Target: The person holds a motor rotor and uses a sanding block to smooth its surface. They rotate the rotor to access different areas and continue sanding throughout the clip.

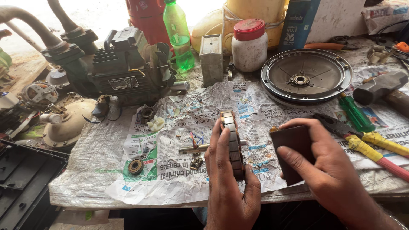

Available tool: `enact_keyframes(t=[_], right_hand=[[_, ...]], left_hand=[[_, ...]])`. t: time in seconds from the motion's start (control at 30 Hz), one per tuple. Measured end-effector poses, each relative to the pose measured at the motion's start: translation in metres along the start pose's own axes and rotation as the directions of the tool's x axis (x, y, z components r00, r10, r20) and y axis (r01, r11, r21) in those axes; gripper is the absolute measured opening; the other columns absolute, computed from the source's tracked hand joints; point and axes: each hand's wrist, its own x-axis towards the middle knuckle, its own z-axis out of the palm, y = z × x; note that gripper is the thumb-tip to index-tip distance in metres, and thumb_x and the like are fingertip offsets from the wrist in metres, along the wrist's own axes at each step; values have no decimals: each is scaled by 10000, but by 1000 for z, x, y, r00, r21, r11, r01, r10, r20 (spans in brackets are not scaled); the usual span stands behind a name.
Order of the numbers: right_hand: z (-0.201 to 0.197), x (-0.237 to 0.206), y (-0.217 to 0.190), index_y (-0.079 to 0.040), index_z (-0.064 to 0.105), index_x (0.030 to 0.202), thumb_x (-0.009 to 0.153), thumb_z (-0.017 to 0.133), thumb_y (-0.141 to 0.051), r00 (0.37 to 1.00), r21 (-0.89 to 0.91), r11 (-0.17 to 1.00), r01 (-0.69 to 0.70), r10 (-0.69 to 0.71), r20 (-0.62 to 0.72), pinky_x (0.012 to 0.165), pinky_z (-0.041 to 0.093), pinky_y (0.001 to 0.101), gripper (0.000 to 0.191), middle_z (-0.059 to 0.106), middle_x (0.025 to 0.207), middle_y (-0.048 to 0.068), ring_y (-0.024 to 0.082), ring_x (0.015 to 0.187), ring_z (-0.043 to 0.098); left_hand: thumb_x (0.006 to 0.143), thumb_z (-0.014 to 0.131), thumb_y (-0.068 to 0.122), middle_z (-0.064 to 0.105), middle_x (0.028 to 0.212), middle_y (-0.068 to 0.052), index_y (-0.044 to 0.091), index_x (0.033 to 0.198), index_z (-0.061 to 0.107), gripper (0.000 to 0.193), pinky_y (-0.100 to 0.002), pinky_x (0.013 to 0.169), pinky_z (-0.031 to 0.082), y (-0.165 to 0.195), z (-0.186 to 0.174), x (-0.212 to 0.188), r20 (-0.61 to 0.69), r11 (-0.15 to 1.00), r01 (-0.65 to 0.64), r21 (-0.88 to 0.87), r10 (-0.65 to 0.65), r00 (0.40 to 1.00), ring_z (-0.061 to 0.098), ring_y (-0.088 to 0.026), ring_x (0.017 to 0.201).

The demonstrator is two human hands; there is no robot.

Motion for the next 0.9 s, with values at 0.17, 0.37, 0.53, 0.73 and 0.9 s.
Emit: enact_keyframes(t=[0.17, 0.37, 0.53, 0.73, 0.9], right_hand=[[4, -7, -13, -41, 623, 1201, 901, 704, -70, 931, -266, 934, 241, -299, -208, 767, 610, 276, 312, 735, 1004, 80, 128, 914, 725], [10, -16, -37, -112, 753, 1059, 845, 768, -74, 729, -679, 585, 444, -676, -105, 950, 518, 349, 218, 726, 1040, 24, 221, 1087, 664], [15, -20, -45, -195, 779, 1001, 825, 739, -77, 650, -772, 426, 472, -759, -21, 1116, 406, 450, 216, 743, 1039, -18, 261, 1203, 648], [17, -27, -39, -242, 756, 1010, 818, 716, -137, 634, -750, 411, 519, -773, 15, 1275, 251, 515, 223, 717, 1087, -34, 313, 1282, 577], [10, -23, -35, -225, 765, 1078, 835, 703, -134, 647, -641, 455, 618, -758, 86, 1186, 451, 510, 266, 736, 1135, 20, 332, 1251, 632]], left_hand=[[952, 601, 4, 513, 1527, -317, -80, 1586, 236, 737, -464, 1116, 517, 3, 1, 0, -127, 992, -3, -127, -14, 992, 584, -420, 1428], [962, 762, 142, 719, 1321, -257, -85, 1412, 557, 544, -405, 996, 587, 10, 5, 0, -260, 996, 26, -80, -46, 964, 737, -350, 1265], [898, 832, 145, 739, 1270, -224, -56, 1308, 642, 494, -398, 996, 597, 9, 4, 3, -295, 999, -34, -30, 24, 955, 744, -334, 1229], [878, 849, 78, 772, 1222, -169, 0, 1254, 691, 415, -389, 1022, 617, 7, 10, 3, -244, 983, -183, 12, 181, 953, 769, -287, 1176], [760, 761, 28, 792, 1105, -104, 10, 1205, 720, 447, -382, 952, 599, 9, 26, 2, -249, 982, -172, 80, 187, 950, 786, -241, 1022]])
